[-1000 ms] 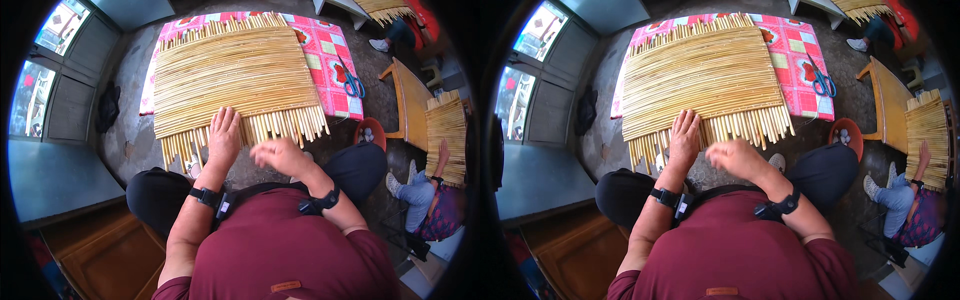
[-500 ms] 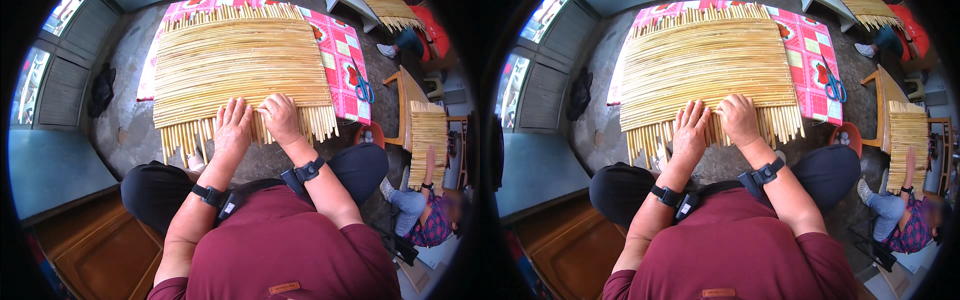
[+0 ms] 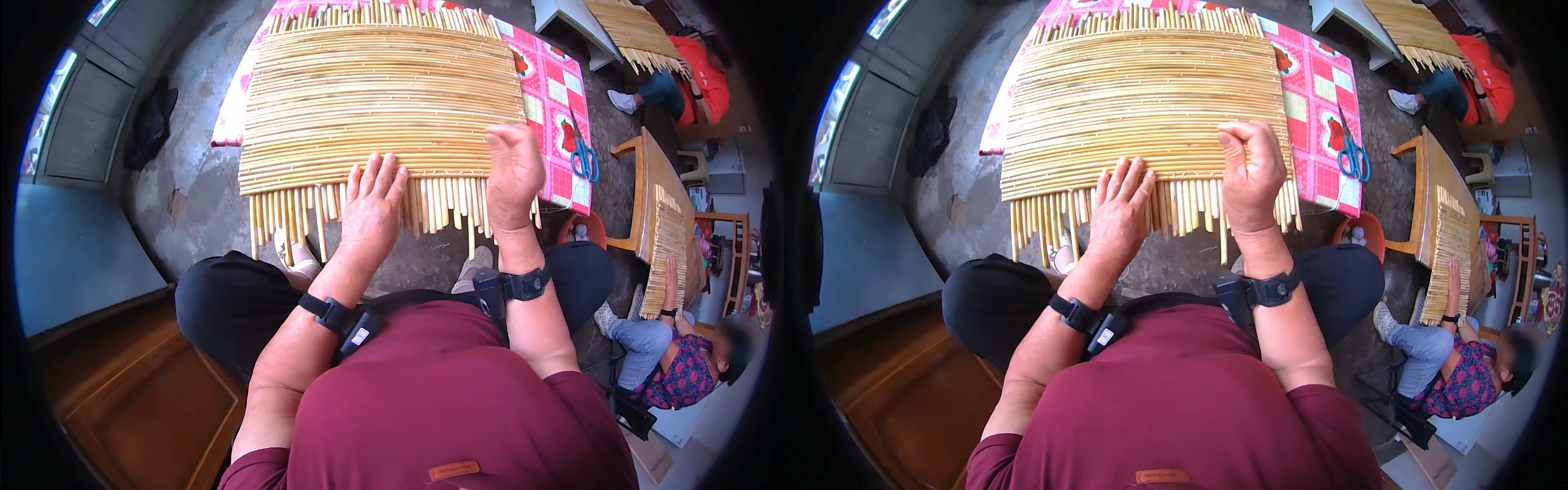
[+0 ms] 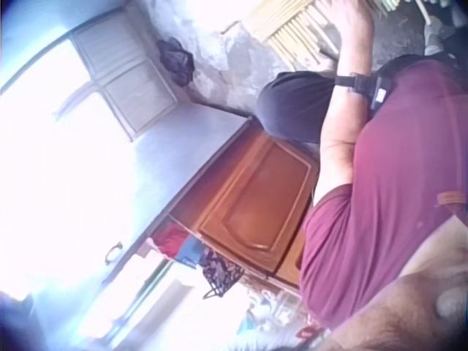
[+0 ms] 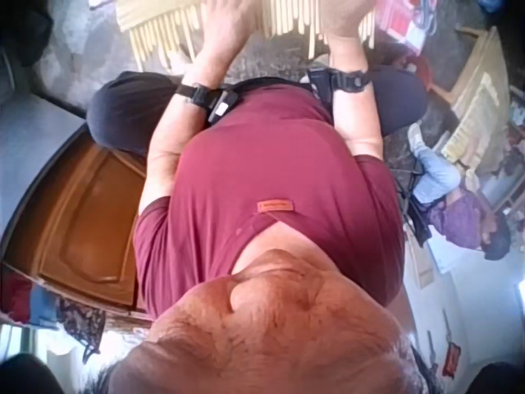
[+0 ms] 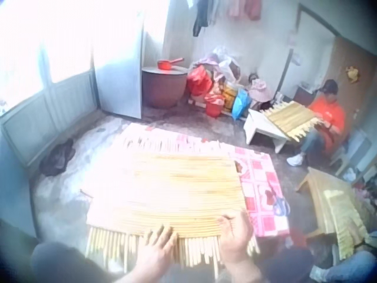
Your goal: Weaving a mat by threading string through multiple bamboo slats.
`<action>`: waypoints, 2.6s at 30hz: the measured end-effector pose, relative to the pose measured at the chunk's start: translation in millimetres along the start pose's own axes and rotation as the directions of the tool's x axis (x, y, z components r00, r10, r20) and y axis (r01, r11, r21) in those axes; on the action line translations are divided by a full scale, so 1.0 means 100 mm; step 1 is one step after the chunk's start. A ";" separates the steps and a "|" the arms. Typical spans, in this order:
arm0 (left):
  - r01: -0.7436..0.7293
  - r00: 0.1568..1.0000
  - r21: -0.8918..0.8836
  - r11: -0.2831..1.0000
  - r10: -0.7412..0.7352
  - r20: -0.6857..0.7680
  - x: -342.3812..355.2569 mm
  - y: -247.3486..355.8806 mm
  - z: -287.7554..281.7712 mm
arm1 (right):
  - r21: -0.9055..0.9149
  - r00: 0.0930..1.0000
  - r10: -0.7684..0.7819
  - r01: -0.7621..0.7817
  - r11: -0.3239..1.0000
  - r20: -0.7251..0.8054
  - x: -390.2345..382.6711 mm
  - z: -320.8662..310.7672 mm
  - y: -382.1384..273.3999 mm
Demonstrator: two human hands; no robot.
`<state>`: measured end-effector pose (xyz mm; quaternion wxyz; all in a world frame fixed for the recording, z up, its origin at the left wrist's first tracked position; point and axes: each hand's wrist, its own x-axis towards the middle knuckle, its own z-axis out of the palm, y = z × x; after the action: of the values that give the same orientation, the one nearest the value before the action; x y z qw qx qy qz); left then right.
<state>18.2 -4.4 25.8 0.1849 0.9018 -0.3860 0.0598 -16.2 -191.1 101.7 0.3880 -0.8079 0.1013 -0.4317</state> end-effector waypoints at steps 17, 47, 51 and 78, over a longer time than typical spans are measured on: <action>0.020 1.000 -0.036 0.999 -0.020 0.006 0.03 0.03 0.00 | -0.275 0.860 -0.145 0.309 0.910 0.489 -0.50 0.43 0.35; -0.001 0.997 -0.013 1.000 0.000 -0.076 0.05 0.01 0.06 | -0.261 0.901 -0.179 0.297 0.919 0.396 -0.54 0.38 0.36; -0.006 0.998 -0.003 1.000 0.006 -0.060 0.04 0.02 0.08 | -0.261 0.894 -0.175 0.301 0.917 0.413 -0.54 0.38 0.36; 0.011 1.000 -0.009 1.000 -0.011 0.015 0.03 -0.02 0.02 | 0.650 0.944 0.191 -0.324 0.687 0.268 0.06 -0.07 -0.88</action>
<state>21.6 -6.2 23.9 0.1865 0.9035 -0.3827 0.0500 -32.9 -138.5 170.6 0.7232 -0.6196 0.0121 -0.3048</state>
